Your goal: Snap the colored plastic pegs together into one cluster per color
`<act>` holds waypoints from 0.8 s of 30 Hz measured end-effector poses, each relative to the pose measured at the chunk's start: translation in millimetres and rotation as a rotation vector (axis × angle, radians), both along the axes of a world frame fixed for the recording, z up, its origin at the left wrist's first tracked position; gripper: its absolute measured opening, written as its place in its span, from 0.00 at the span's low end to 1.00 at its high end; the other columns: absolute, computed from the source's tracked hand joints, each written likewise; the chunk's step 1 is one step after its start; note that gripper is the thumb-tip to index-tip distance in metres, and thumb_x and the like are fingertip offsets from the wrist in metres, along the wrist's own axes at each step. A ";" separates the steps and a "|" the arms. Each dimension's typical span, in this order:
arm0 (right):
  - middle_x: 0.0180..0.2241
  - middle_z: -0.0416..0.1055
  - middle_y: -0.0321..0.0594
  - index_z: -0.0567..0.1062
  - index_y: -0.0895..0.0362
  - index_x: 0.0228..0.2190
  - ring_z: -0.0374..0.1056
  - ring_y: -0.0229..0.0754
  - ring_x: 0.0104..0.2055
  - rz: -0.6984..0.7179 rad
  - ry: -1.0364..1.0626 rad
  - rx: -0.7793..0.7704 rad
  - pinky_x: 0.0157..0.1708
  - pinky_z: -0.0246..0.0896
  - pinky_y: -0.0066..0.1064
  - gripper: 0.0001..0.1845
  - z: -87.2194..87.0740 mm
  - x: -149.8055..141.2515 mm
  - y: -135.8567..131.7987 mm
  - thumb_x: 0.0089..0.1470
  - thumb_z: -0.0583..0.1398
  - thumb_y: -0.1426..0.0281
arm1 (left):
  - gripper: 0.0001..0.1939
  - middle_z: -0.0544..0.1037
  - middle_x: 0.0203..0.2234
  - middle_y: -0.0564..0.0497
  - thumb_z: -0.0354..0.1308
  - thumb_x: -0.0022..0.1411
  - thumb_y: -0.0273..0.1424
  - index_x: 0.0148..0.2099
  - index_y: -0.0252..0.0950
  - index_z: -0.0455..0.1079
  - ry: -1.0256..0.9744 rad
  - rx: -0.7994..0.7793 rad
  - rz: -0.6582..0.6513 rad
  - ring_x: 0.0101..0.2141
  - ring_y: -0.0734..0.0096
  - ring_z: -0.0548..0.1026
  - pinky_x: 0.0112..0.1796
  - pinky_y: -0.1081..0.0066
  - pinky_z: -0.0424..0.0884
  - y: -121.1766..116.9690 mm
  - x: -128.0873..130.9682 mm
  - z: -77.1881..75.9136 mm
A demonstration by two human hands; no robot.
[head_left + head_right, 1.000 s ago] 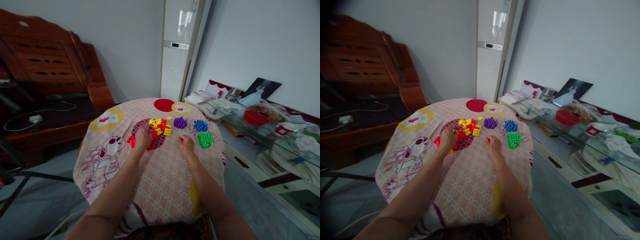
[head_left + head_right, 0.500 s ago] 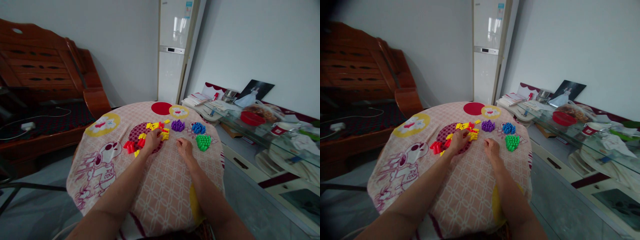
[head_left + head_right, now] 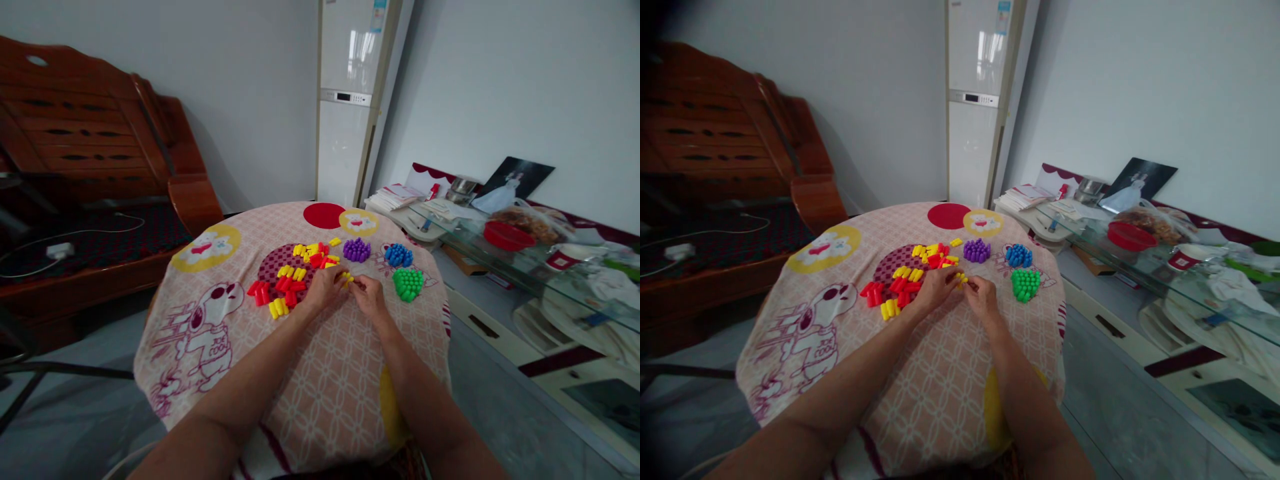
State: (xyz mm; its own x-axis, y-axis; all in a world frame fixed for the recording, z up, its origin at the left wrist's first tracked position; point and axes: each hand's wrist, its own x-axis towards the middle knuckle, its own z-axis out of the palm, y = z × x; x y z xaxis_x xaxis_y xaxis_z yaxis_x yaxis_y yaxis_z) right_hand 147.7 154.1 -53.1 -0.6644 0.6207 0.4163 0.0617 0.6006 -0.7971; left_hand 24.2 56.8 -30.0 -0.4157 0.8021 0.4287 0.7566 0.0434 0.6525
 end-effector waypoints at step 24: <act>0.37 0.78 0.50 0.80 0.58 0.40 0.72 0.45 0.38 -0.593 -0.609 0.238 0.36 0.58 0.31 0.16 12.3 9.2 23.1 0.62 0.53 0.67 | 0.15 0.80 0.35 0.44 0.64 0.51 0.25 0.43 0.35 0.73 0.119 -0.349 0.458 0.40 0.56 0.76 0.41 0.64 0.70 -5.3 -135.4 8.1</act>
State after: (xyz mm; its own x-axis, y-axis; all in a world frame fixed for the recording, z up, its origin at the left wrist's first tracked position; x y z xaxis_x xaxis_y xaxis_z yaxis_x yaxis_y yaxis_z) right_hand 156.9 177.2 -40.9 -0.4085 0.8758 0.2570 0.7895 0.4803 -0.3821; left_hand -111.2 51.5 -22.0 -0.7186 0.6541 0.2362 0.6771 0.5805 0.4523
